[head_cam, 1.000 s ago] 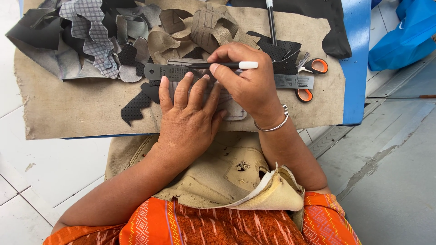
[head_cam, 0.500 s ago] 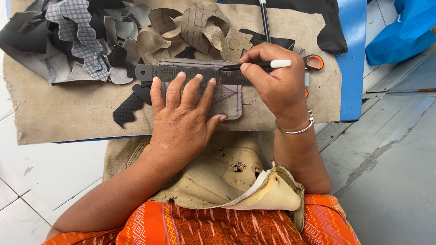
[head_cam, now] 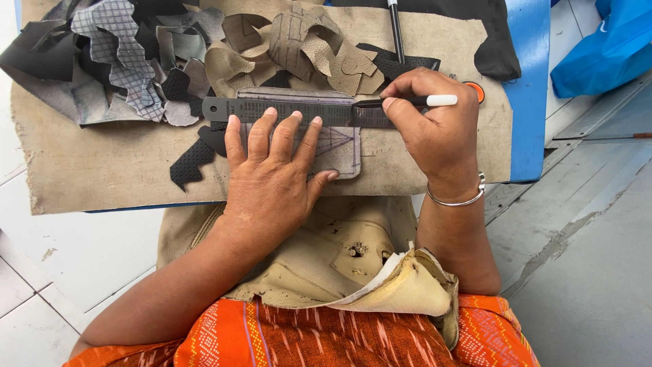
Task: Marking a grid pattern on leather scraps using a ruler and a white marker
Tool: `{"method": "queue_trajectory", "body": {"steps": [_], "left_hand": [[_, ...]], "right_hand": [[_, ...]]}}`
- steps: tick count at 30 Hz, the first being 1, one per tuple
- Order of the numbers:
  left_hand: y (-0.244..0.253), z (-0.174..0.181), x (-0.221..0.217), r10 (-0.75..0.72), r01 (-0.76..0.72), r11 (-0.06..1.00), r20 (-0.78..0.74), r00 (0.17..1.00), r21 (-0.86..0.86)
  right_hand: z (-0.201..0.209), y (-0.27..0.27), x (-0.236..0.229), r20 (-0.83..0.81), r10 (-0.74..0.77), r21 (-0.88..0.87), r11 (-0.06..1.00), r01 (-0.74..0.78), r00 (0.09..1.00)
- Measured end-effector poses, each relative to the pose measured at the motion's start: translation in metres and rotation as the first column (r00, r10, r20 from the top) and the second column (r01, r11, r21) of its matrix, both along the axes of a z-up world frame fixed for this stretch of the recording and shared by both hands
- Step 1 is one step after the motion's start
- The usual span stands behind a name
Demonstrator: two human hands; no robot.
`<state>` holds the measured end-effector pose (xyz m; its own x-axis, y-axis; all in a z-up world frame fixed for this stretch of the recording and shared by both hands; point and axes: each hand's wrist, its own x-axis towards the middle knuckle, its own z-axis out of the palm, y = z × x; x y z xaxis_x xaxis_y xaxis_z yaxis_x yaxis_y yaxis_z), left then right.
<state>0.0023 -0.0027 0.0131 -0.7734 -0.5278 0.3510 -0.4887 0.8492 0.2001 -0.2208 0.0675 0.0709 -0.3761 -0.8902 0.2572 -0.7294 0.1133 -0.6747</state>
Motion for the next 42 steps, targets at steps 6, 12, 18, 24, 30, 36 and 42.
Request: {"method": "queue_trajectory", "body": {"steps": [6,12,18,24,30,36,42], "left_hand": [[0.002,0.002,0.001,0.005,-0.005,0.999,0.005,1.000,0.037],[0.006,0.001,0.005,0.004,-0.004,0.997,0.002,1.000,0.073],[0.005,-0.002,0.004,0.013,-0.013,0.999,0.000,1.000,0.039],[0.006,-0.006,0.005,-0.002,0.002,0.998,-0.011,1.000,0.059],[0.005,-0.008,0.006,0.000,0.000,0.998,-0.008,1.000,0.062],[0.005,-0.005,0.004,0.003,-0.004,0.999,0.015,1.000,0.041],[0.005,-0.004,0.004,0.020,-0.020,0.999,0.005,1.000,0.036]], "right_hand": [[0.000,-0.002,0.003,-0.030,-0.005,-0.011,1.000,0.005,1.000],[0.000,-0.002,0.005,-0.034,-0.015,-0.009,1.000,0.014,0.999],[0.008,-0.003,0.014,-0.042,0.004,-0.056,0.998,-0.007,0.999],[0.004,-0.026,0.040,0.254,0.170,-0.139,0.981,-0.138,0.952],[-0.018,-0.051,0.062,0.354,0.142,-0.075,0.989,-0.123,0.924],[-0.021,-0.056,0.066,0.336,0.173,-0.078,0.985,-0.156,0.926],[-0.022,-0.061,0.070,0.300,0.224,-0.083,0.975,-0.209,0.927]]}}
